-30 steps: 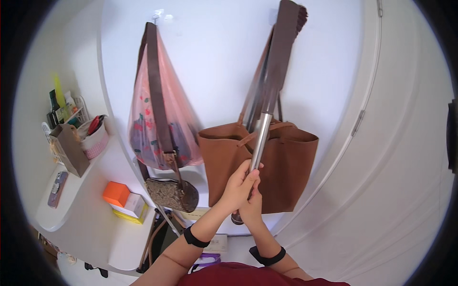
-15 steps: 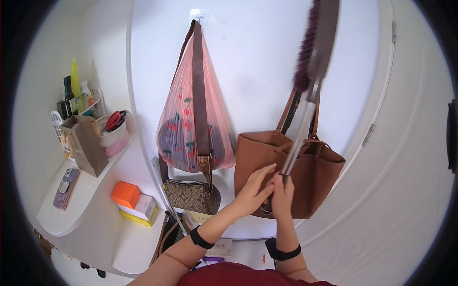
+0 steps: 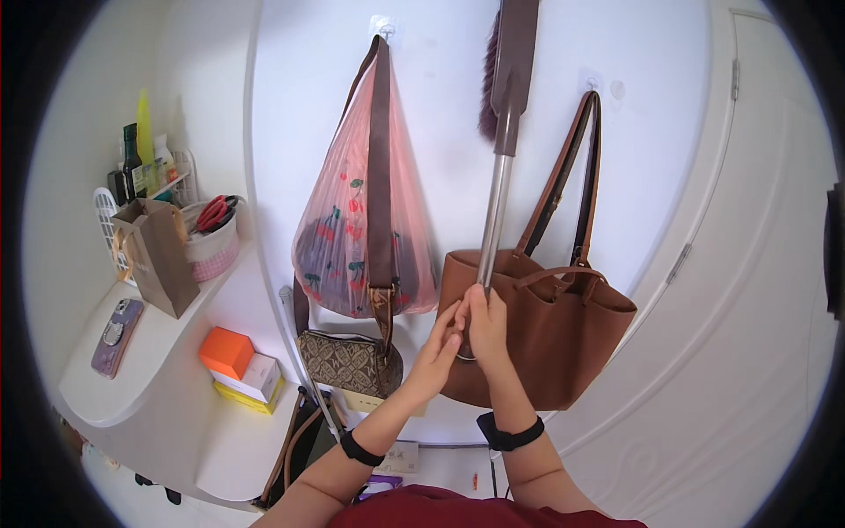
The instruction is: Dusting a door and nearby surfaces using a handheld brush.
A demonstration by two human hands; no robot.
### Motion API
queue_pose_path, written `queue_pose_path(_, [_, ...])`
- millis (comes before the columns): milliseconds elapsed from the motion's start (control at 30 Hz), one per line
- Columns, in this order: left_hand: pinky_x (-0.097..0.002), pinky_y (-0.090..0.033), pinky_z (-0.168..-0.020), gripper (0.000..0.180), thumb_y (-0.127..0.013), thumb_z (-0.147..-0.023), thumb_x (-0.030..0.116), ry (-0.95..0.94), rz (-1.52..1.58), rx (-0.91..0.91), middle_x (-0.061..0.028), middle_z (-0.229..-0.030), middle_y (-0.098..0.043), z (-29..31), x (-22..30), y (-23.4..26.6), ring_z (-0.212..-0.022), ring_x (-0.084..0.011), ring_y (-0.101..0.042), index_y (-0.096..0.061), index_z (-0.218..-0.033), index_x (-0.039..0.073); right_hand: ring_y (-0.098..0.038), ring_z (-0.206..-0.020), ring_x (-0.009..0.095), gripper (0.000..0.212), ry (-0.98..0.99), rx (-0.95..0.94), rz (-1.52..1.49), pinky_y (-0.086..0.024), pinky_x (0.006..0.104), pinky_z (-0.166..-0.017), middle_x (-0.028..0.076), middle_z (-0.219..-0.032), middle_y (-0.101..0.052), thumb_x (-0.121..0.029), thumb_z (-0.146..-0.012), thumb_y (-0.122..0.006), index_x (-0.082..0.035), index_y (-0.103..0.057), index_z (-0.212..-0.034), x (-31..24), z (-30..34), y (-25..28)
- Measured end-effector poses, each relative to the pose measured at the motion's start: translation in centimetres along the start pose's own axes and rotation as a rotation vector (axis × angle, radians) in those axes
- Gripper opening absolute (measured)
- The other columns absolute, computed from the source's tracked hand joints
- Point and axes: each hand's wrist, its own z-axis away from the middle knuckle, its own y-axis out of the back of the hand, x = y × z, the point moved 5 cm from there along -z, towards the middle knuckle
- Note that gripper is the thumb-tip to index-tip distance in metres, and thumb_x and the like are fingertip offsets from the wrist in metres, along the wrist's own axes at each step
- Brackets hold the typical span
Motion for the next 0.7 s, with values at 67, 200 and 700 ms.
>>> queue_pose_path(67, [-0.0211, -0.040, -0.069, 0.045, -0.040, -0.101, 0.030, 0.140, 0.048, -0.009, 0.0001, -0.101, -0.052, 0.7, -1.5, 1.1, -0.078, -0.0067, -0.045, -0.036, -0.140, 0.008, -0.046, -0.045, 0.007, 0.033, -0.153, 0.009, -0.061, -0.037, 0.0245, -0.039, 0.001, -0.055, -0.049, -0.029, -0.098, -0.048, -0.002, -0.048, -0.080, 1.0, 1.4, -1.1])
queue_pose_path(200, [-0.0195, -0.035, -0.063, 0.048, -0.036, -0.101, 0.043, 0.500, 0.028, 0.018, 0.0025, -0.089, -0.047, 2.2, -2.2, 2.7, -0.073, -0.0051, -0.042, -0.040, -0.135, 0.009, -0.050, -0.046, 0.010, 0.032, -0.019, 0.014, 0.136, -0.040, 0.0259, -0.042, 0.004, -0.060, -0.053, -0.031, -0.097, -0.050, 0.001, -0.054, -0.094, 3.8, 5.4, -2.4])
queue_pose_path(700, [-0.0214, -0.039, -0.064, 0.042, -0.041, -0.102, 0.032, 0.411, -0.005, -0.065, 0.0007, -0.084, -0.048, 2.7, -2.7, 4.9, -0.070, -0.0079, -0.046, -0.039, -0.135, 0.007, -0.052, -0.044, 0.011, 0.031, -0.227, -0.170, -0.028, -0.042, 0.0240, -0.041, 0.004, -0.063, -0.056, -0.030, -0.099, -0.047, -0.001, -0.053, -0.088, 3.1, 4.3, -3.9])
